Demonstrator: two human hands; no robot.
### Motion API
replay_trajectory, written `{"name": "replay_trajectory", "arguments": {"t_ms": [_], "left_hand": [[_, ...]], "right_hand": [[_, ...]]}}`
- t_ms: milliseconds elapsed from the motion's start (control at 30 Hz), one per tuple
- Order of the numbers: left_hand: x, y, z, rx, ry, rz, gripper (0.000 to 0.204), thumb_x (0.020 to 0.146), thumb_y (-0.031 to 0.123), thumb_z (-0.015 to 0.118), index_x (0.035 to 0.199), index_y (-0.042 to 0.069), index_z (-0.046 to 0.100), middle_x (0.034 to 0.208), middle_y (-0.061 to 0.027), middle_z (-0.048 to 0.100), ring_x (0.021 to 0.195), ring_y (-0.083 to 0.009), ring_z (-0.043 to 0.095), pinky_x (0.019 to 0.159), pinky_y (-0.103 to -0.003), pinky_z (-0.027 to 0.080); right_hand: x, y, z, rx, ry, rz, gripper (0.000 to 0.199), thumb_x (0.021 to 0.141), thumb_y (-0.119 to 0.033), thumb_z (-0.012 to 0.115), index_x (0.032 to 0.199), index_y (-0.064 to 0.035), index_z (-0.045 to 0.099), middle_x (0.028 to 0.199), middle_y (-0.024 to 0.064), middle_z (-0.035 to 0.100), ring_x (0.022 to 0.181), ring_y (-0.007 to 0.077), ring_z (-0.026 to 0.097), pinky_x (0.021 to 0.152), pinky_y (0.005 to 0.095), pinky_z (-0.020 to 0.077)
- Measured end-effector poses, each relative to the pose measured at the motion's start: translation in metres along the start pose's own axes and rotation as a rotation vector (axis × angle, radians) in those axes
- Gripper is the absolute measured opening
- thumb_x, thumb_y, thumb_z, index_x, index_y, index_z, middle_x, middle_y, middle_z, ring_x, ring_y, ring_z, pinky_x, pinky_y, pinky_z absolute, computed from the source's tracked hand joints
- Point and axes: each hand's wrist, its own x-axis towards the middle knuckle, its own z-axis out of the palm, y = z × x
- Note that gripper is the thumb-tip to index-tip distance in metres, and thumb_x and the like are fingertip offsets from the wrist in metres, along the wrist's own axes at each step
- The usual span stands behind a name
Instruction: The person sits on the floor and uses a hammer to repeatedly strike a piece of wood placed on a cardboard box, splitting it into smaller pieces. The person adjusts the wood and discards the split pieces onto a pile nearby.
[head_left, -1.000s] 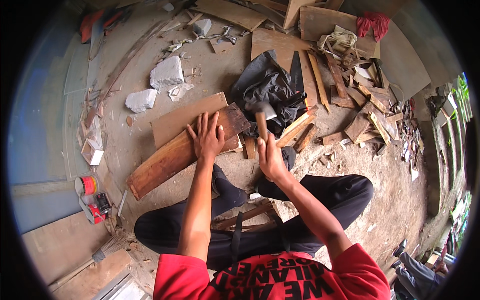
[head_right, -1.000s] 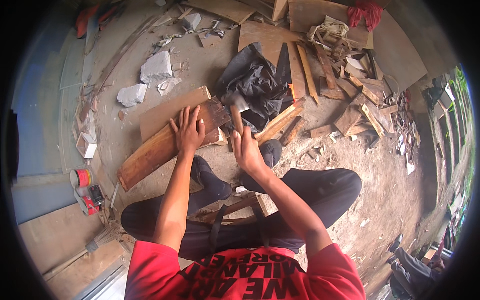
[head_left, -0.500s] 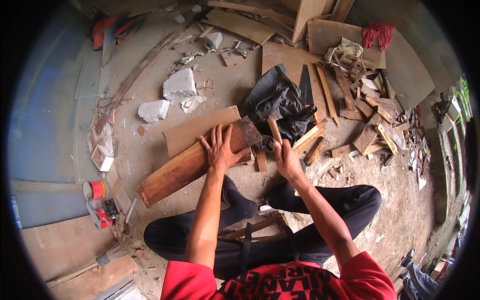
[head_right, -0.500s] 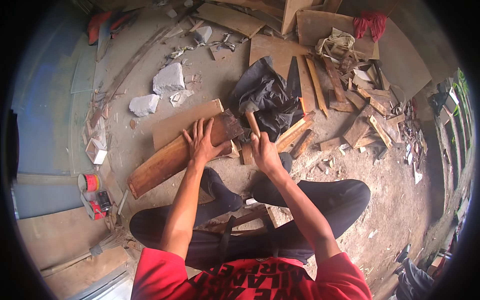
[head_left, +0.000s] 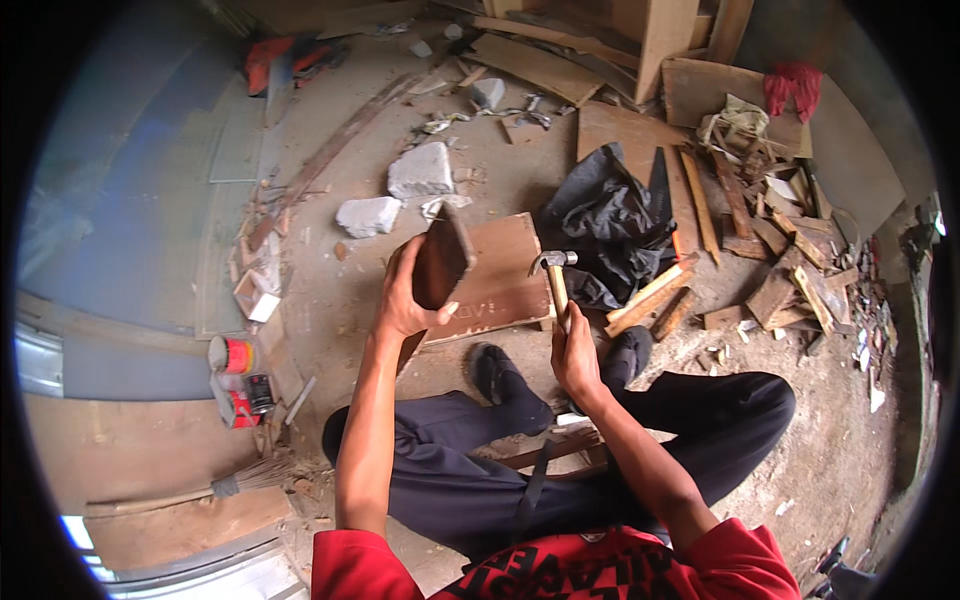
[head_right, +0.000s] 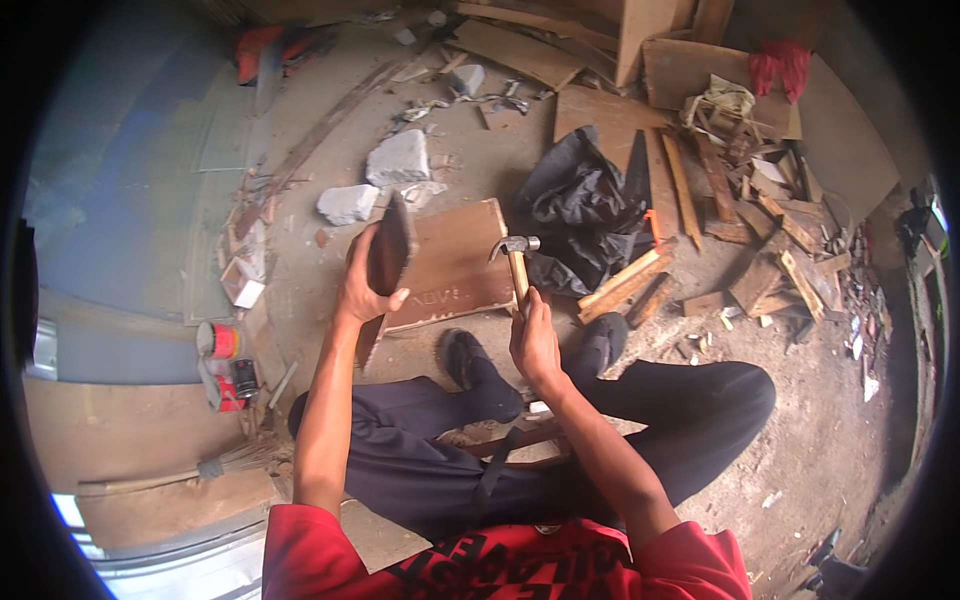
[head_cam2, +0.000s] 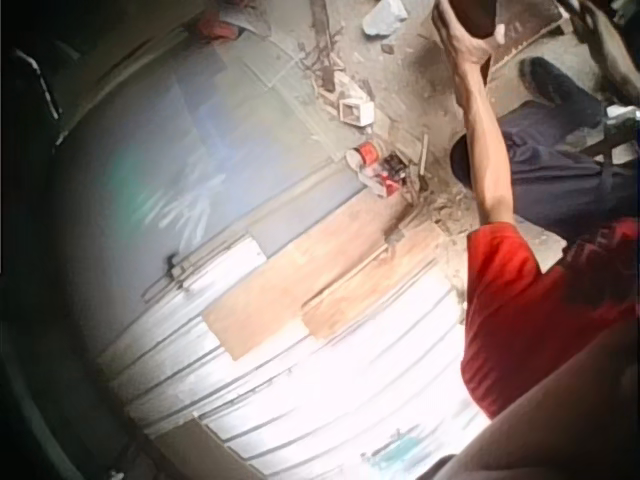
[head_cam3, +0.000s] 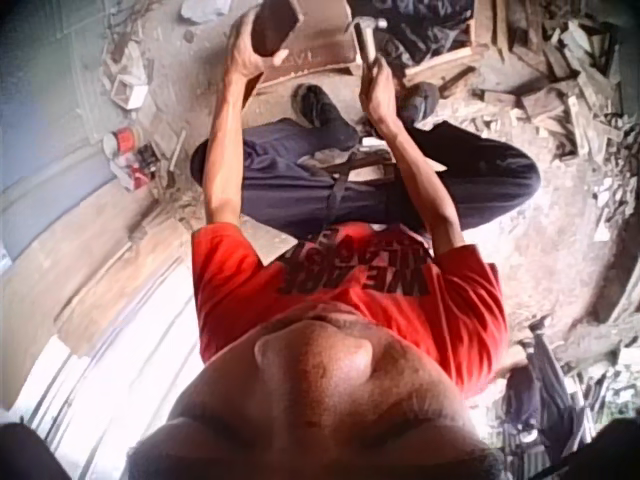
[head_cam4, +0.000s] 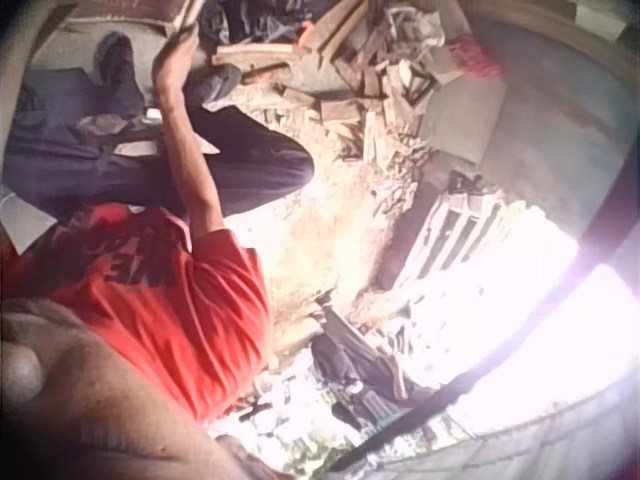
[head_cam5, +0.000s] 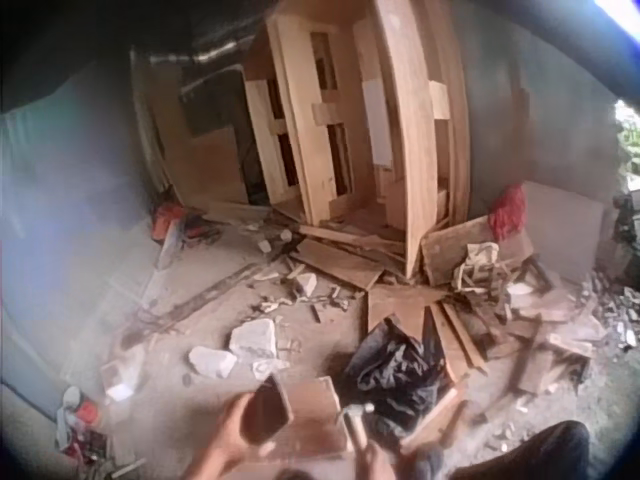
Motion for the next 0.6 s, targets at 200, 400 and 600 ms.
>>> {"name": "replay_trajectory", "arguments": {"t_ms": [200,400,600], "left_hand": [[-0.003,0.024,-0.036,-0.271,0.114,-0.042,0.11,0.06,0.061,0.08,0.14,-0.006,0.045,0.134,-0.0207,0.054,0.125,-0.034,0.055,0.102,-0.046,0.046],[-0.032,0.036,-0.021,-0.242,0.16,0.072,0.113,0.058,0.063,0.083,0.138,-0.01,0.048,0.138,-0.0251,0.05,0.131,-0.0391,0.049,0.109,-0.047,0.04],[-0.039,0.036,-0.01,-0.274,0.04,0.093,0.108,0.057,0.061,0.083,0.139,-0.004,0.053,0.142,-0.0247,0.05,0.134,-0.0395,0.049,0.11,-0.048,0.041]], "right_hand": [[0.029,-0.024,0.034,-0.226,-0.087,-0.231,0.048,0.093,-0.008,0.061,0.138,0.0022,0.047,0.129,0.0296,0.051,0.119,0.0467,0.052,0.097,0.0505,0.0459],[0.059,-0.151,-0.049,0.458,-0.085,-0.306,0.038,0.1,-0.014,0.059,0.133,0.0028,0.054,0.132,0.0245,0.054,0.12,0.0424,0.056,0.101,0.0457,0.0455],[0.05,-0.154,-0.071,0.107,-0.111,-0.679,0.032,0.088,-0.003,0.067,0.12,-0.0009,0.06,0.111,0.0166,0.06,0.102,0.038,0.06,0.083,0.0437,0.0478]]}}
